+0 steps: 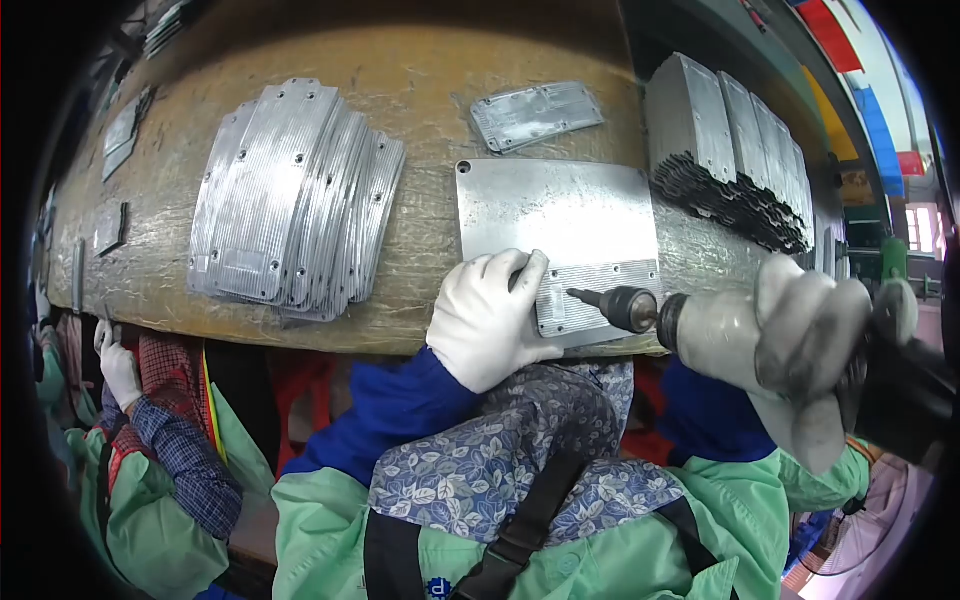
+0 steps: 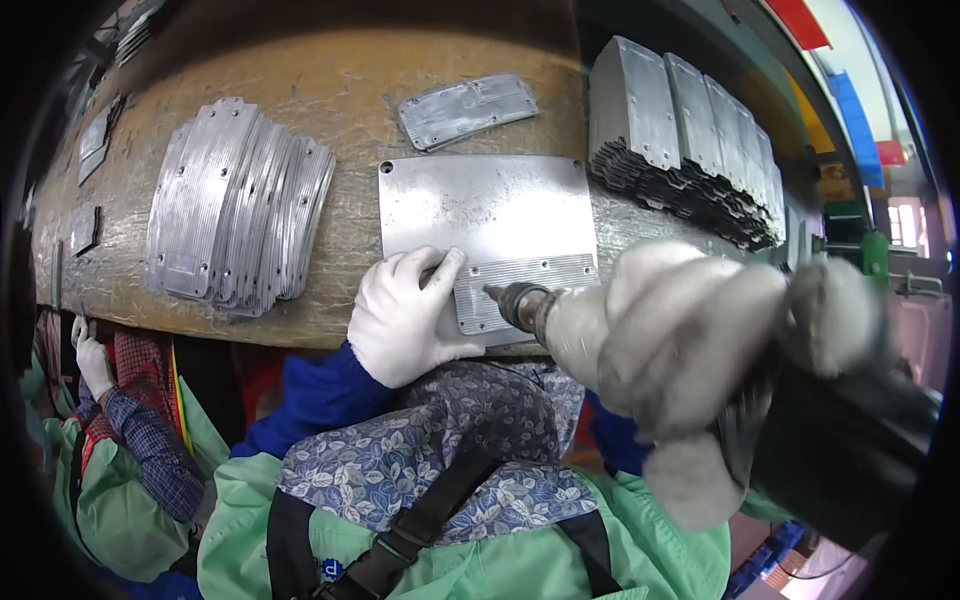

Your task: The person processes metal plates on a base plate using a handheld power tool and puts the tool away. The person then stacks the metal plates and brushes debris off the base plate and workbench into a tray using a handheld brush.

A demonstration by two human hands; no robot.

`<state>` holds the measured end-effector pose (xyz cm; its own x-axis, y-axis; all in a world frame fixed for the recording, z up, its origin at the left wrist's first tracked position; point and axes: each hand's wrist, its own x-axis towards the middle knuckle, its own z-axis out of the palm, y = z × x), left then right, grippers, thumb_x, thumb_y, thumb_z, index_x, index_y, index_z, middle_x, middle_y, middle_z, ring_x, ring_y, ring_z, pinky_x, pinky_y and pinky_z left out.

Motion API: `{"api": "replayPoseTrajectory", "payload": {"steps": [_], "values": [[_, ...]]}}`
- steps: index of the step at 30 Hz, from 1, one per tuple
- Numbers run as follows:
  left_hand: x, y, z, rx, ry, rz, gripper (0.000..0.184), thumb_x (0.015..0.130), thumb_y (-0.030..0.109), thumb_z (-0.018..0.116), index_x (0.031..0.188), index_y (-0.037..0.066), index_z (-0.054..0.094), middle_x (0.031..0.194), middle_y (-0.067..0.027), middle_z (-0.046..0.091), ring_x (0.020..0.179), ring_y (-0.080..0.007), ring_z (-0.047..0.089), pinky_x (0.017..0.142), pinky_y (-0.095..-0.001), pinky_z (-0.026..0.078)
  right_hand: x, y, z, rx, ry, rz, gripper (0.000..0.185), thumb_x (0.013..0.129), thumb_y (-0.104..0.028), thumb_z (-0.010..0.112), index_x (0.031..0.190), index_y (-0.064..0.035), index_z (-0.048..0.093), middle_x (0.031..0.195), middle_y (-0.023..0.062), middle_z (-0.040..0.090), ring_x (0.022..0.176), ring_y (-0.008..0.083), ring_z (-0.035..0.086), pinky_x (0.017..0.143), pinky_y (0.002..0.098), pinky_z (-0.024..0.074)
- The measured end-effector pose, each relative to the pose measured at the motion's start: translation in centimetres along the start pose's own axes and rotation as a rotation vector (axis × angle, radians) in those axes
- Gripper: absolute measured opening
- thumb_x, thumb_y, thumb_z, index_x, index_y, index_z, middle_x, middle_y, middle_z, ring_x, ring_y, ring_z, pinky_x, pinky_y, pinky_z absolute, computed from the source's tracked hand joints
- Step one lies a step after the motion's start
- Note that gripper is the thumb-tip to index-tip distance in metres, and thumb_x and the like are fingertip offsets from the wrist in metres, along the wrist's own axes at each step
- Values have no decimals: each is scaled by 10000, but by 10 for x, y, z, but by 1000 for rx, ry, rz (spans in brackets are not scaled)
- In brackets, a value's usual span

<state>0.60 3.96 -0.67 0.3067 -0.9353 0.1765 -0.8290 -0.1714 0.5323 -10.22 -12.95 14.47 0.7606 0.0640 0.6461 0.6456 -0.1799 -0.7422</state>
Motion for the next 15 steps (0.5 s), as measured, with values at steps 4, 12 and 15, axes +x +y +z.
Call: {"api": "replayPoseTrajectory", "payload": {"steps": [4, 12, 15], "values": [[1, -4, 2, -31, -31, 9, 821, 542, 474, 778, 1210, 95, 489, 1102, -109, 472, 999, -291, 468, 853, -409, 406, -6, -15, 10, -41, 14, 34, 676, 688, -128, 687, 1233, 48, 327, 690, -16, 477, 614, 132, 506, 624, 250, 323], [3, -2, 4, -7, -22, -13, 790, 545, 490, 770, 1176, 84, 522, 1073, -99, 494, 974, -290, 479, 842, -407, 413, -18, 6, 30, -40, 107, -55, 659, 661, -125, 716, 1186, 18, 345, 659, -15, 503, 562, 131, 522, 570, 244, 343], [5, -3, 4, -13, -39, -27, 782, 545, 494, 768, 1163, 80, 529, 1063, -99, 500, 970, -286, 482, 839, -402, 415, -20, 12, 33, -45, 124, -64, 656, 654, -124, 720, 1177, 9, 349, 644, -18, 509, 543, 128, 524, 549, 240, 342]]}}
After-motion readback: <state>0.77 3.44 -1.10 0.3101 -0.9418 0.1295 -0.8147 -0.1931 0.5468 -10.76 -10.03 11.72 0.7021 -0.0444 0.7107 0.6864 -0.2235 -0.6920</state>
